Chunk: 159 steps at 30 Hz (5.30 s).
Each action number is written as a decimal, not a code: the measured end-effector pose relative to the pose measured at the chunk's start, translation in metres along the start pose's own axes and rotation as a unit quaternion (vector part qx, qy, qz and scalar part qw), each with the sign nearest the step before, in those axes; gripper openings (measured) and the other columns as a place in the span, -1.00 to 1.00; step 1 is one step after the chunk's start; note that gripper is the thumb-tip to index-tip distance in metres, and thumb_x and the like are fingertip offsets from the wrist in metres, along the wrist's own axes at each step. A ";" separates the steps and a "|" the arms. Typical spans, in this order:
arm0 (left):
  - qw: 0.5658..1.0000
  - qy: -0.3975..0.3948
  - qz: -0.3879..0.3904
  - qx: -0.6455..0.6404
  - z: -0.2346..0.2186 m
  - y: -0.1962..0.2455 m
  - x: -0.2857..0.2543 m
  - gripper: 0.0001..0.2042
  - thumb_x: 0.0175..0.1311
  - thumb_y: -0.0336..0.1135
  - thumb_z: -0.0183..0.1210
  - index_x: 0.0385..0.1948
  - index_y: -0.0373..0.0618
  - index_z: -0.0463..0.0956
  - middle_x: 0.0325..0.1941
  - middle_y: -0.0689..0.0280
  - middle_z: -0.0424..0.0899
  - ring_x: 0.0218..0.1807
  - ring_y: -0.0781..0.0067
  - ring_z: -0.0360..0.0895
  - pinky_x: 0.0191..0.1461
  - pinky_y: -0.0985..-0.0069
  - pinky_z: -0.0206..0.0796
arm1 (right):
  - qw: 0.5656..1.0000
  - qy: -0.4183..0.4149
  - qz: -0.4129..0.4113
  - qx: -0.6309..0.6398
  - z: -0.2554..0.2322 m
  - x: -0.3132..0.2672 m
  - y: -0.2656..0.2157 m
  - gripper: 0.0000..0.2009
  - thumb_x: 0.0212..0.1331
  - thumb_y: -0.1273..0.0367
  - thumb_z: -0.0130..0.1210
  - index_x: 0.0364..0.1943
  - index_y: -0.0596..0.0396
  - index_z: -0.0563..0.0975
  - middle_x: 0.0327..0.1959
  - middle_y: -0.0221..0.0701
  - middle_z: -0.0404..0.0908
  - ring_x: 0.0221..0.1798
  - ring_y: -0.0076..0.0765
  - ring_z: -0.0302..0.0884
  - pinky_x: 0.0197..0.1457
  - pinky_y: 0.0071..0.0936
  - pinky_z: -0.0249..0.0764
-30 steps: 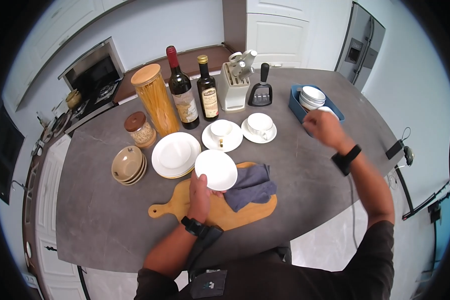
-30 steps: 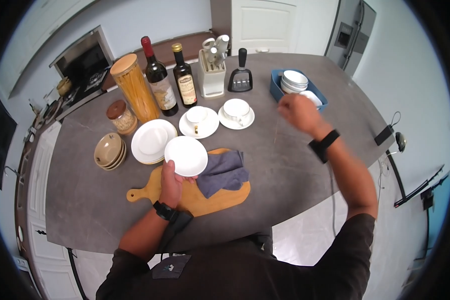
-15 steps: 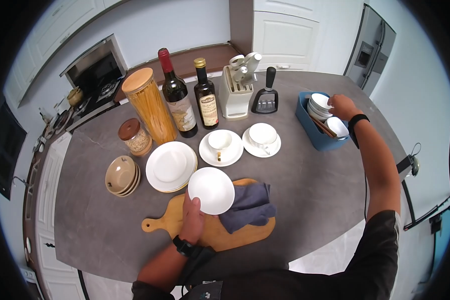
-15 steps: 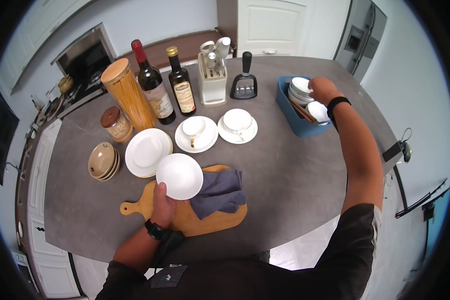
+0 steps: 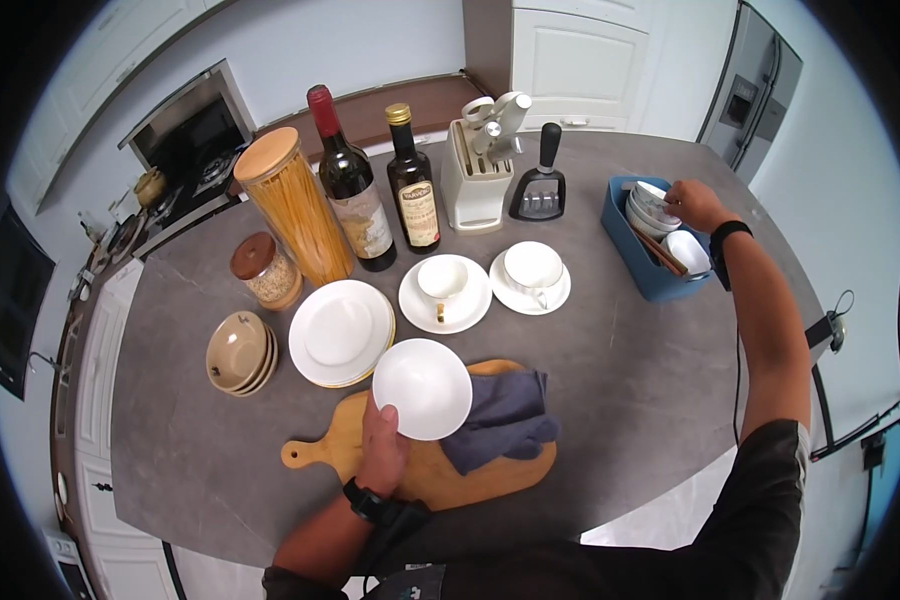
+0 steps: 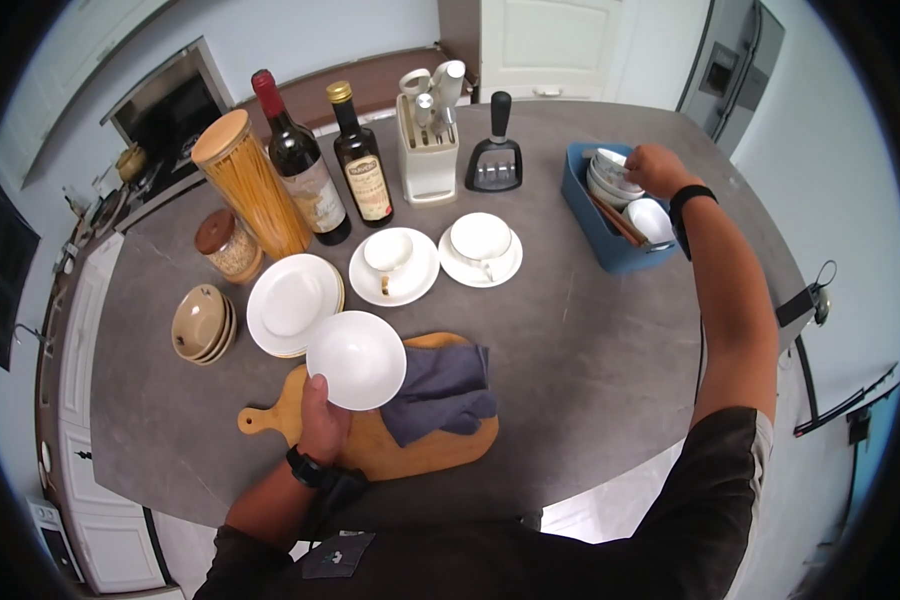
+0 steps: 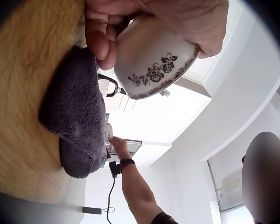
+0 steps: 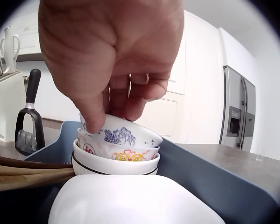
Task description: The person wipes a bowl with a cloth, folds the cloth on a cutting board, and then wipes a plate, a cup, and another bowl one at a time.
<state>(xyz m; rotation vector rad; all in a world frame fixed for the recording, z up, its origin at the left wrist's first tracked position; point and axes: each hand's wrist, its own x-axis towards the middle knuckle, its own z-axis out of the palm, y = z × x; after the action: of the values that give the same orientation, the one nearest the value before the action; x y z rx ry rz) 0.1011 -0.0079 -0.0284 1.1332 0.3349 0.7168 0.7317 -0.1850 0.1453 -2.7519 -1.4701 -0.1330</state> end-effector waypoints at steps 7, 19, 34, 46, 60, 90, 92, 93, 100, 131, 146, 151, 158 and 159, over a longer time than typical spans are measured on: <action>0.999 0.031 0.019 0.004 0.017 0.008 0.001 -0.32 0.64 0.23 -0.05 0.46 -0.20 0.33 0.16 0.11 0.74 -0.05 0.22 0.77 -0.15 0.28 0.62 | 0.985 0.154 -0.048 -0.068 -0.021 -0.024 -0.025 -0.81 0.40 0.32 0.23 -0.16 0.14 0.77 -0.10 -0.17 0.73 0.15 0.09 0.62 0.19 -0.03 0.57; 0.999 0.012 -0.002 -0.029 0.020 0.023 0.005 -0.30 0.71 0.30 -0.25 0.35 -0.23 0.44 -0.01 0.11 0.83 -0.21 0.31 0.76 -0.21 0.40 0.54 | 0.916 0.245 -0.317 0.027 -0.065 -0.224 -0.222 -0.80 0.09 0.53 0.41 -0.18 0.20 0.70 -0.19 -0.20 0.67 -0.11 0.04 0.62 -0.03 -0.10 0.59; 0.997 0.000 -0.009 -0.076 0.012 0.019 0.008 -0.41 0.70 0.21 -0.15 0.32 -0.20 0.34 -0.01 0.09 0.78 -0.27 0.36 0.73 -0.26 0.42 0.53 | 0.944 0.165 -0.284 0.034 0.017 -0.342 -0.256 -0.82 0.08 0.47 0.37 -0.21 0.16 0.72 -0.23 -0.30 0.66 -0.15 -0.09 0.60 -0.06 -0.16 0.55; 0.998 -0.008 -0.012 -0.062 0.014 0.024 0.004 -0.31 0.70 0.30 -0.23 0.32 -0.23 0.43 -0.01 0.09 0.81 -0.25 0.32 0.75 -0.25 0.38 0.54 | 0.947 0.114 -0.296 0.046 0.026 -0.347 -0.256 -0.75 0.06 0.42 0.43 -0.15 0.13 0.72 -0.19 -0.33 0.67 -0.10 -0.11 0.61 -0.04 -0.17 0.57; 0.989 -0.102 -0.036 -0.099 0.021 0.029 -0.003 -0.29 0.67 0.34 -0.24 0.35 -0.19 0.42 -0.05 0.10 0.79 -0.27 0.34 0.75 -0.28 0.40 0.59 | 0.868 0.163 -0.460 0.090 -0.024 -0.240 -0.391 -0.72 0.05 0.36 0.44 -0.14 0.14 0.73 -0.20 -0.31 0.65 -0.07 -0.10 0.65 -0.05 -0.21 0.62; 0.987 -0.142 -0.065 -0.023 0.010 0.019 0.006 -0.25 0.73 0.31 -0.21 0.53 -0.27 0.15 0.20 -0.07 0.64 -0.10 0.24 0.73 -0.06 0.29 0.66 | 0.989 0.090 -0.012 -0.119 -0.031 -0.029 -0.037 -0.81 0.29 0.31 0.32 -0.24 0.18 0.76 -0.07 -0.10 0.76 0.16 0.13 0.63 0.28 -0.03 0.56; 0.986 -0.148 -0.061 -0.033 0.010 0.018 0.005 -0.22 0.70 0.35 -0.19 0.53 -0.27 0.15 0.21 -0.04 0.64 -0.08 0.27 0.74 -0.04 0.32 0.66 | 0.989 0.075 -0.015 -0.125 -0.020 -0.024 -0.033 -0.80 0.31 0.30 0.30 -0.23 0.18 0.76 -0.06 -0.10 0.76 0.16 0.14 0.63 0.28 -0.02 0.56; 0.987 -0.146 -0.063 -0.033 0.011 0.018 0.005 -0.22 0.70 0.35 -0.19 0.53 -0.27 0.15 0.21 -0.04 0.64 -0.08 0.27 0.74 -0.04 0.32 0.66 | 0.989 0.064 -0.017 -0.134 -0.015 -0.022 -0.031 -0.79 0.32 0.30 0.29 -0.22 0.17 0.76 -0.05 -0.10 0.76 0.17 0.14 0.63 0.28 -0.01 0.57; 0.987 -0.152 -0.044 -0.023 0.010 0.017 0.004 -0.21 0.67 0.39 -0.15 0.53 -0.22 0.18 0.20 -0.03 0.66 -0.07 0.27 0.75 -0.04 0.34 0.67 | 0.989 0.066 -0.009 -0.133 0.019 -0.011 -0.020 -0.80 0.33 0.30 0.26 -0.28 0.16 0.75 -0.09 -0.05 0.77 0.11 0.17 0.69 0.22 0.01 0.63; 0.991 -0.125 -0.041 -0.007 0.016 0.018 0.001 -0.45 0.80 0.06 -0.14 0.42 -0.31 0.31 0.10 0.02 0.70 -0.15 0.34 0.73 -0.10 0.38 0.64 | 0.979 -0.170 -0.063 0.089 0.025 -0.264 -0.201 -0.58 0.49 0.07 0.25 -0.03 0.24 0.71 -0.25 -0.12 0.81 -0.18 -0.01 0.79 -0.01 -0.14 0.65; 0.983 -0.178 -0.053 -0.018 0.023 0.026 -0.010 -0.33 0.71 0.22 -0.01 0.51 -0.21 0.26 0.27 0.01 0.65 0.09 0.17 0.76 -0.03 0.26 0.72 | 0.849 -0.100 -0.026 0.518 0.004 -0.266 -0.317 -0.68 0.54 0.27 0.19 0.01 0.36 0.65 -0.32 -0.34 0.70 -0.40 -0.51 0.68 -0.36 -0.43 0.62; 0.956 -0.244 -0.073 -0.144 0.017 0.028 -0.012 -0.14 0.59 0.41 0.01 0.65 -0.08 0.12 0.56 0.06 0.48 0.45 0.04 0.60 0.18 0.05 0.74 | 0.851 -0.180 -0.030 0.493 0.041 -0.245 -0.389 -0.66 0.55 0.23 0.20 0.03 0.33 0.68 -0.36 -0.33 0.73 -0.47 -0.51 0.63 -0.41 -0.46 0.55; 0.949 -0.204 -0.119 -0.208 0.014 0.039 -0.009 -0.17 0.55 0.49 -0.02 0.50 -0.10 0.34 0.43 0.00 0.60 0.35 -0.02 0.66 0.12 -0.02 0.69 | 0.859 -0.132 -0.081 0.489 0.035 -0.262 -0.383 -0.61 0.52 0.14 0.27 0.00 0.29 0.69 -0.41 -0.38 0.73 -0.47 -0.49 0.60 -0.34 -0.41 0.55; 0.944 -0.198 -0.118 -0.237 0.013 0.042 -0.006 -0.16 0.56 0.51 -0.07 0.49 -0.09 0.34 0.43 -0.03 0.60 0.36 -0.10 0.65 0.12 -0.03 0.69 | 0.840 -0.080 -0.098 0.528 0.034 -0.267 -0.379 -0.59 0.48 0.12 0.33 0.02 0.27 0.69 -0.33 -0.32 0.75 -0.35 -0.40 0.65 -0.21 -0.36 0.59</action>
<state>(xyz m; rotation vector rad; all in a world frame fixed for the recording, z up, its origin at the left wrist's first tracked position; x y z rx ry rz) 0.0897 -0.0106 0.0142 0.7357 -0.0468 0.3169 0.2715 -0.1935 0.0800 -1.7258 -1.2596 0.7052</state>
